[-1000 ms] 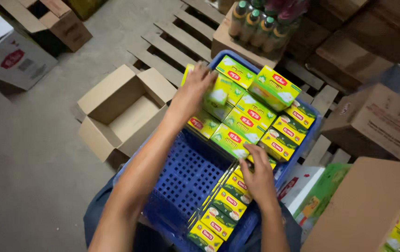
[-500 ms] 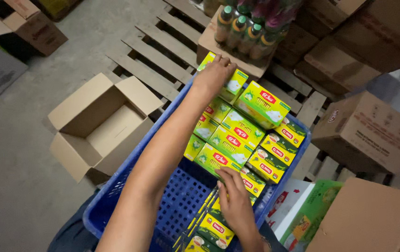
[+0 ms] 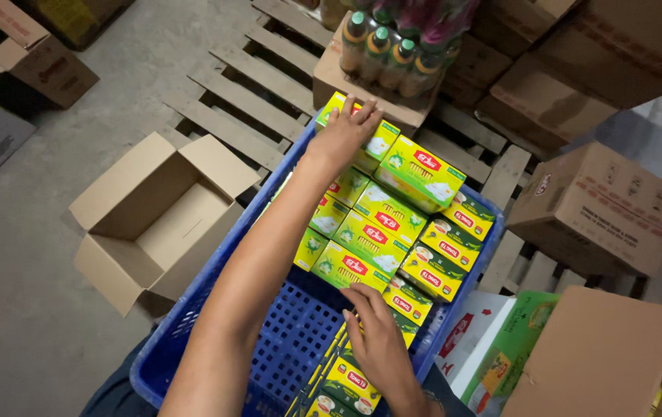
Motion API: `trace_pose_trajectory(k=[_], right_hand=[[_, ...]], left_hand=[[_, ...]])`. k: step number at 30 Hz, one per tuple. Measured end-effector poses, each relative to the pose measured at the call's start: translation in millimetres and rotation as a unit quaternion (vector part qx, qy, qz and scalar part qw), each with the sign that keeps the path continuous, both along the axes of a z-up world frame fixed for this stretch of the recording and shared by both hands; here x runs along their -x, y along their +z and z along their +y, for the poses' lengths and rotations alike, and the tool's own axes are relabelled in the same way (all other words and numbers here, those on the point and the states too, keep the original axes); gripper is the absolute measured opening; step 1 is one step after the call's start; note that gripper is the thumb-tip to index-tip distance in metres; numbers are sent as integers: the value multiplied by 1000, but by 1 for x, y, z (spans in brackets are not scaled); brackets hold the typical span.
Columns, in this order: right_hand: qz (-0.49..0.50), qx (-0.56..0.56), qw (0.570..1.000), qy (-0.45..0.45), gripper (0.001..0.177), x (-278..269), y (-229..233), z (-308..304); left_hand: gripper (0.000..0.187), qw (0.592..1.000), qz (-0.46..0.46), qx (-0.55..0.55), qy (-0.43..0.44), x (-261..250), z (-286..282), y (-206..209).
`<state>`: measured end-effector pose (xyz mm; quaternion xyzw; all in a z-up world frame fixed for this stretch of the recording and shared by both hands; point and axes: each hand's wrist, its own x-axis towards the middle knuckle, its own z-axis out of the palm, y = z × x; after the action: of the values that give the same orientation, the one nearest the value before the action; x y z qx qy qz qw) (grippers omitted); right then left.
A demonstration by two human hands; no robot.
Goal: The person transfers small yellow and green boxes from a cardboard box into a blue plastic basket, arranging them in neat rows. The person continues moving boxes one by one and stacking them until the basket is nearly full.
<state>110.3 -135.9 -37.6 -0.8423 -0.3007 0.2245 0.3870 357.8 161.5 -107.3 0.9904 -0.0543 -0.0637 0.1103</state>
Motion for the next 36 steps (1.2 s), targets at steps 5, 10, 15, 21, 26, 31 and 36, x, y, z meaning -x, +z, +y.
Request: trace_pose_trajectory(k=[5, 10, 15, 21, 26, 31, 36], right_hand=[[5, 5, 1000, -3, 42, -2, 3, 0], [16, 8, 1000, 0, 44, 2, 2, -2], [-31, -18, 999, 3, 40, 1, 0, -2], [-22, -6, 1000, 13, 39, 2, -1, 0], [-34, -18, 999, 23, 38, 0, -2, -3], [-36, -41, 998, 10, 39, -9, -12, -15], [-47, -50, 997, -39, 34, -14, 8, -23]], left_hand=[[124, 1000, -3, -21, -23, 49, -39, 61], [105, 991, -108, -74, -24, 51, -58, 13], [99, 975, -202, -95, 1, 53, -59, -1], [114, 978, -185, -92, -11, 58, -58, 9], [119, 984, -178, -18, -25, 76, -63, 33], [103, 983, -176, 42, -32, 124, -83, 36], [91, 984, -106, 140, 14, 206, -110, 50]])
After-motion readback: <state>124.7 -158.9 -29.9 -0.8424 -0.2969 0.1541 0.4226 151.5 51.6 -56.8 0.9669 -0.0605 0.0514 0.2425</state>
